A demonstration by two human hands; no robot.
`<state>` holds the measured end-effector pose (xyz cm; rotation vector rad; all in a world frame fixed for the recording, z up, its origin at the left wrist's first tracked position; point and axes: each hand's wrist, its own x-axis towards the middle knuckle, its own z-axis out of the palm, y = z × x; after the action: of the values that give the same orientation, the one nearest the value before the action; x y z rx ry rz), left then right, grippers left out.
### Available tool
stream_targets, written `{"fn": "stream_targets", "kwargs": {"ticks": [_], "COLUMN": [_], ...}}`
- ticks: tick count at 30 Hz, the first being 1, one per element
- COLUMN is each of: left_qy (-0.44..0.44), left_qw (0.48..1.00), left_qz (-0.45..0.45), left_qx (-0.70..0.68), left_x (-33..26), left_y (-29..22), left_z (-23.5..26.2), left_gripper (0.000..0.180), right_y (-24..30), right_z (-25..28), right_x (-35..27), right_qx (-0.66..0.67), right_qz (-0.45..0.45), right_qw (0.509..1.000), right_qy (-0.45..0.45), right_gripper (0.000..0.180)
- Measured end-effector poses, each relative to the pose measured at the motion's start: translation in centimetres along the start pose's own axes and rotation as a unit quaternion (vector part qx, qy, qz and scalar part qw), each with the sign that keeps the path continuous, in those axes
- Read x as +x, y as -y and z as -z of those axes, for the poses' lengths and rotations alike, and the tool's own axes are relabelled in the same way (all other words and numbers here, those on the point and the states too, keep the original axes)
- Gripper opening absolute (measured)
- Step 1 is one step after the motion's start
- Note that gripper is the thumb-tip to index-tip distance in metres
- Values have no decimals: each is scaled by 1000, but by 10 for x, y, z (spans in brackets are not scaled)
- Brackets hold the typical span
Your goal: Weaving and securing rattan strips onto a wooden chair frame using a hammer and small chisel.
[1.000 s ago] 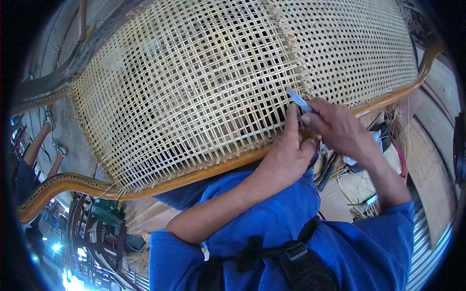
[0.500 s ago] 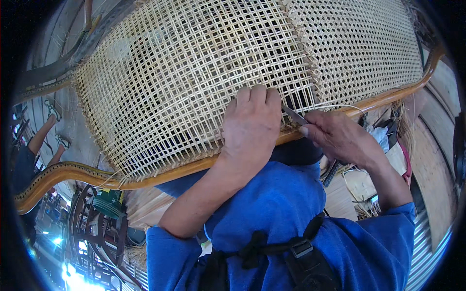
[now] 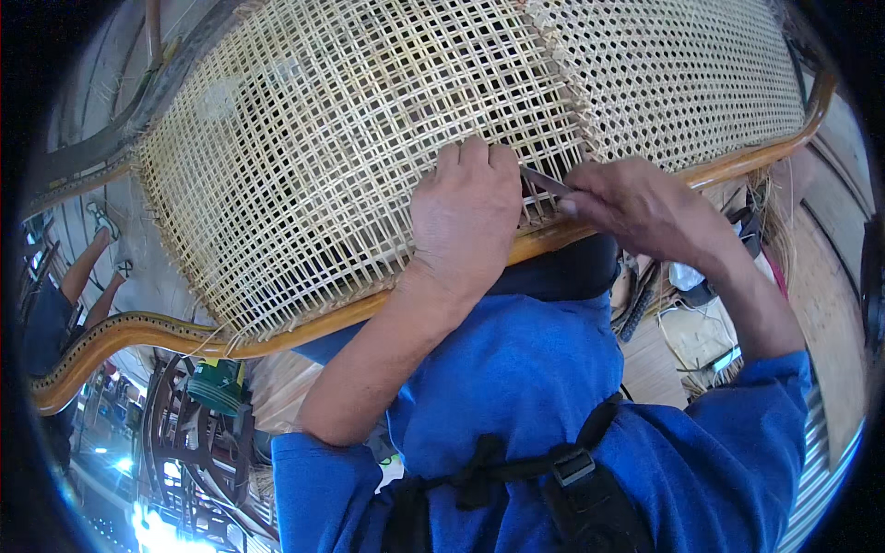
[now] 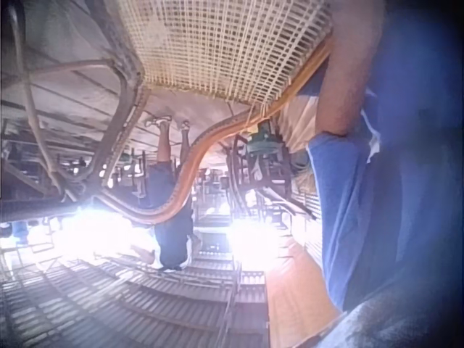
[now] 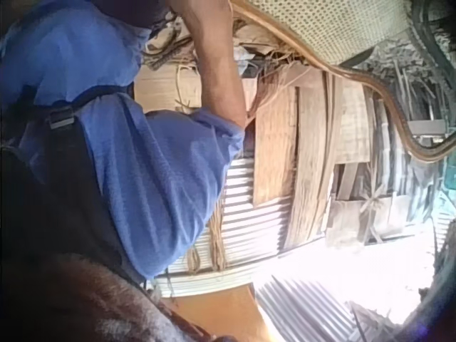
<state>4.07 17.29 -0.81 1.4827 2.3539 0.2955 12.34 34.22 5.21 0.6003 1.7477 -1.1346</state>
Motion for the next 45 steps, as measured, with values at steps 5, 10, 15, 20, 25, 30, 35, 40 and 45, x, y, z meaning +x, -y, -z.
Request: {"fn": "stream_targets", "kwargs": {"ticks": [5, 10, 15, 20, 25, 30, 35, 40, 45], "left_qy": [3, -8, -16, -3, 61, 74, 13, -12, -72], "left_qw": [1000, 999, 999, 993, 989, 989, 992, 989, 988], "left_qz": [5, 9, 18, 20, 28, 67, 109, 140, 126], "left_qx": [-15, -33, -36, -113, -129, -113, -62, -43, -46], "left_x": [0, 1, -2, -18, -67, -72, -82, -80, -87], "left_y": [-2, -1, -2, 4, 18, 10, 2, -6, -4], "left_z": [2, 3, 1, 21, 47, 42, 32, 23, 20], "left_gripper": [12, 11, 10, 23, 41, 45, 52, 51, 48], "right_y": [-20, -20, -18, -21, -13, 14, 36, 48, 29], "right_z": [-9, 6, 7, 9, -10, -43, -55, -55, -50], "right_x": [-10, 3, -19, -10, -35, -5, -7, 9, -1], "right_qx": [3, -25, -3, -65, -37, -319, -432, -510, -474], "right_qz": [67, 70, 13, 32, 94, 125, 149, 156, 249], "right_qw": [997, 997, 999, 997, 988, 915, 852, 800, 776], "right_qy": [-40, -33, -32, -36, -114, -211, -257, -274, -334], "right_gripper": [28, 28, 27, 25, 15, 11, 9, 8, 18]}}
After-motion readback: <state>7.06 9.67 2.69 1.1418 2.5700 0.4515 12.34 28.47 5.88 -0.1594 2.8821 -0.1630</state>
